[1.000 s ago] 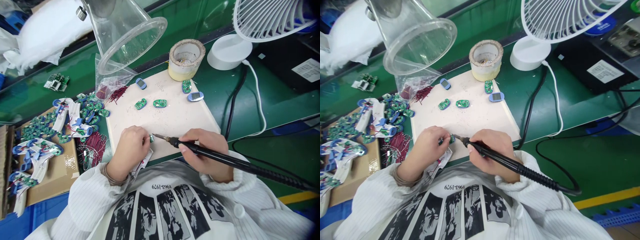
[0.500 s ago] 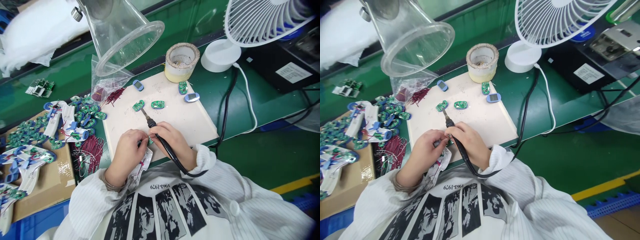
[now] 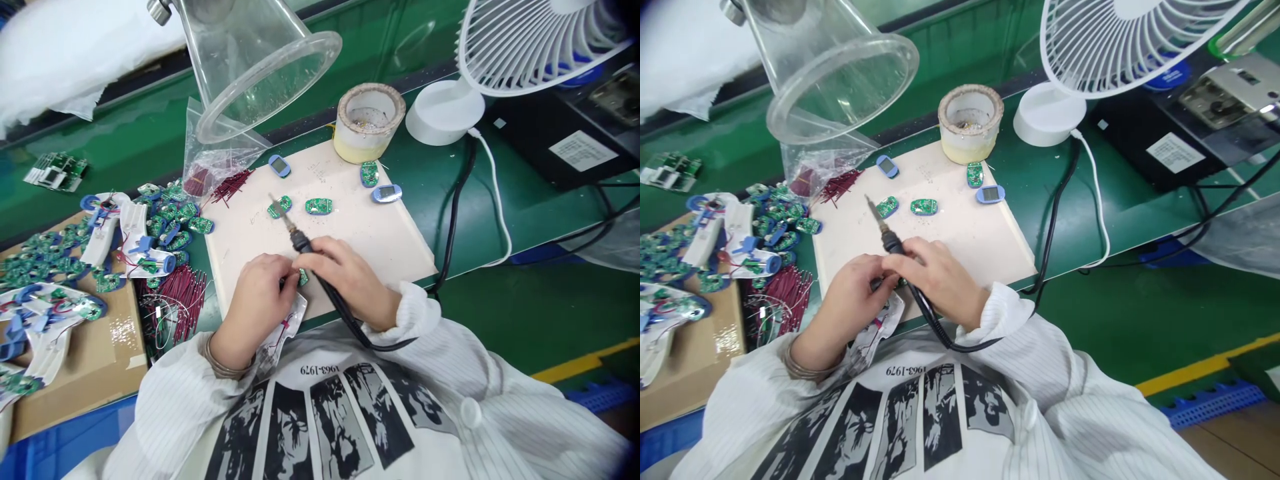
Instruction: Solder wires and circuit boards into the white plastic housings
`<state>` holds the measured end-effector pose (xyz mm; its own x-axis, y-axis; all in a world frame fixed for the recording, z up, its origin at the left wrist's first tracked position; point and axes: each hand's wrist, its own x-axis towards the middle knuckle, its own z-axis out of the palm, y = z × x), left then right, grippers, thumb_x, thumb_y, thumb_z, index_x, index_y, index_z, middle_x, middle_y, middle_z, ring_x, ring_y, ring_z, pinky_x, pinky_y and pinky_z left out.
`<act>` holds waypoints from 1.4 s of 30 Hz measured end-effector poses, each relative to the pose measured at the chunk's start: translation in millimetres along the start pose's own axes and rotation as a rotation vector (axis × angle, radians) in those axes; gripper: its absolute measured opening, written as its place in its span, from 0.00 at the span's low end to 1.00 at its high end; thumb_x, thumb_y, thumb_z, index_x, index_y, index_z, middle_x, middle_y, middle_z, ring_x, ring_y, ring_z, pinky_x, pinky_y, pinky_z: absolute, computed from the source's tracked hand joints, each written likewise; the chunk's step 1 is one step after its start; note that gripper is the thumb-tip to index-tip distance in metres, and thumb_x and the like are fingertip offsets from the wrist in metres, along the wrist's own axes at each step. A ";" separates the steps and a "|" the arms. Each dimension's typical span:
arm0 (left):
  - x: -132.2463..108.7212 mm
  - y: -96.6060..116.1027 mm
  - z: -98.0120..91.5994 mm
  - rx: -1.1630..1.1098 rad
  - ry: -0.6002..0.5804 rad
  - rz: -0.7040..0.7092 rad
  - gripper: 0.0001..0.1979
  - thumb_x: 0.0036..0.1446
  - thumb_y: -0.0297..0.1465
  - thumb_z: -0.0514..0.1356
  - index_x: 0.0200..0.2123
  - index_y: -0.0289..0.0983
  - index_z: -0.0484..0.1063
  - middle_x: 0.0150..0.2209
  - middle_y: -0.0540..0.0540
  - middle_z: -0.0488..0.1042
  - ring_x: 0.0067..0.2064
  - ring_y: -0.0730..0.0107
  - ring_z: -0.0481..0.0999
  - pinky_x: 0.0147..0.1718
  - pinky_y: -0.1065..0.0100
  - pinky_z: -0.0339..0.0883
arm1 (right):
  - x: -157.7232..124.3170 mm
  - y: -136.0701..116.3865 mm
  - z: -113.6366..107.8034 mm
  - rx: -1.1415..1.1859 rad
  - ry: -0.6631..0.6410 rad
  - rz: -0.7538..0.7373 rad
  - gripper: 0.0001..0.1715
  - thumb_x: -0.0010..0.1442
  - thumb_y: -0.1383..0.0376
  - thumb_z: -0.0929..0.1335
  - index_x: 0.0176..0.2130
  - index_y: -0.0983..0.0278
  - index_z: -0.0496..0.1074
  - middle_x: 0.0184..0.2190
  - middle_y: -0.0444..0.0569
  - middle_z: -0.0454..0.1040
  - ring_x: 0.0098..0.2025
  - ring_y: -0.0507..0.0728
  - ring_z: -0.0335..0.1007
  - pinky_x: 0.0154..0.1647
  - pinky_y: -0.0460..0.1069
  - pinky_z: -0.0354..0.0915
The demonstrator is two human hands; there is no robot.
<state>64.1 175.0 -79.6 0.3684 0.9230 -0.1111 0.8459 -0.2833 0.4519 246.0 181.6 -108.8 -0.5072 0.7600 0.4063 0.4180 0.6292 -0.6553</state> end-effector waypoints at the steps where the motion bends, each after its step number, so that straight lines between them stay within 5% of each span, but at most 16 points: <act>1: 0.2 -0.1 -0.4 -0.020 -0.009 0.003 0.08 0.59 0.27 0.54 0.30 0.36 0.73 0.33 0.44 0.77 0.39 0.60 0.75 0.42 0.59 0.67 | -1.7 1.3 -3.5 0.022 0.043 0.031 0.15 0.69 0.69 0.59 0.50 0.59 0.70 0.44 0.49 0.69 0.47 0.57 0.67 0.48 0.51 0.65; 7: 4.8 1.7 -4.7 0.016 -0.074 -0.027 0.08 0.55 0.26 0.56 0.26 0.37 0.73 0.32 0.45 0.78 0.38 0.62 0.75 0.44 0.61 0.67 | -17.8 -2.0 -28.7 0.054 0.253 0.086 0.07 0.65 0.69 0.66 0.42 0.58 0.71 0.35 0.44 0.74 0.40 0.55 0.72 0.43 0.49 0.69; 13: 10.4 7.7 -9.6 0.132 -0.139 -0.010 0.08 0.55 0.26 0.55 0.27 0.37 0.74 0.32 0.44 0.77 0.38 0.62 0.75 0.43 0.61 0.67 | -35.2 -16.8 -40.9 0.127 0.343 0.275 0.15 0.60 0.66 0.71 0.47 0.59 0.68 0.38 0.47 0.77 0.34 0.55 0.77 0.30 0.48 0.73; 22: 12.7 16.0 -10.9 0.231 -0.170 -0.032 0.10 0.55 0.26 0.53 0.26 0.36 0.73 0.31 0.43 0.77 0.37 0.60 0.75 0.42 0.59 0.66 | -39.7 -16.1 -67.5 0.131 0.271 0.209 0.07 0.54 0.69 0.70 0.35 0.59 0.69 0.25 0.44 0.74 0.23 0.54 0.70 0.22 0.50 0.68; 42: 14.3 23.8 -13.6 0.357 -0.214 -0.016 0.10 0.57 0.26 0.52 0.27 0.36 0.71 0.31 0.42 0.75 0.36 0.58 0.73 0.38 0.58 0.64 | -16.6 -10.8 -53.2 0.131 0.146 0.099 0.10 0.48 0.72 0.66 0.33 0.59 0.65 0.21 0.40 0.68 0.21 0.51 0.65 0.20 0.47 0.62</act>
<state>84.3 185.0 -58.5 0.3940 0.8638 -0.3141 0.9190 -0.3764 0.1176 290.0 170.8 -74.6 -0.3497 0.8387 0.4174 0.3542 0.5308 -0.7699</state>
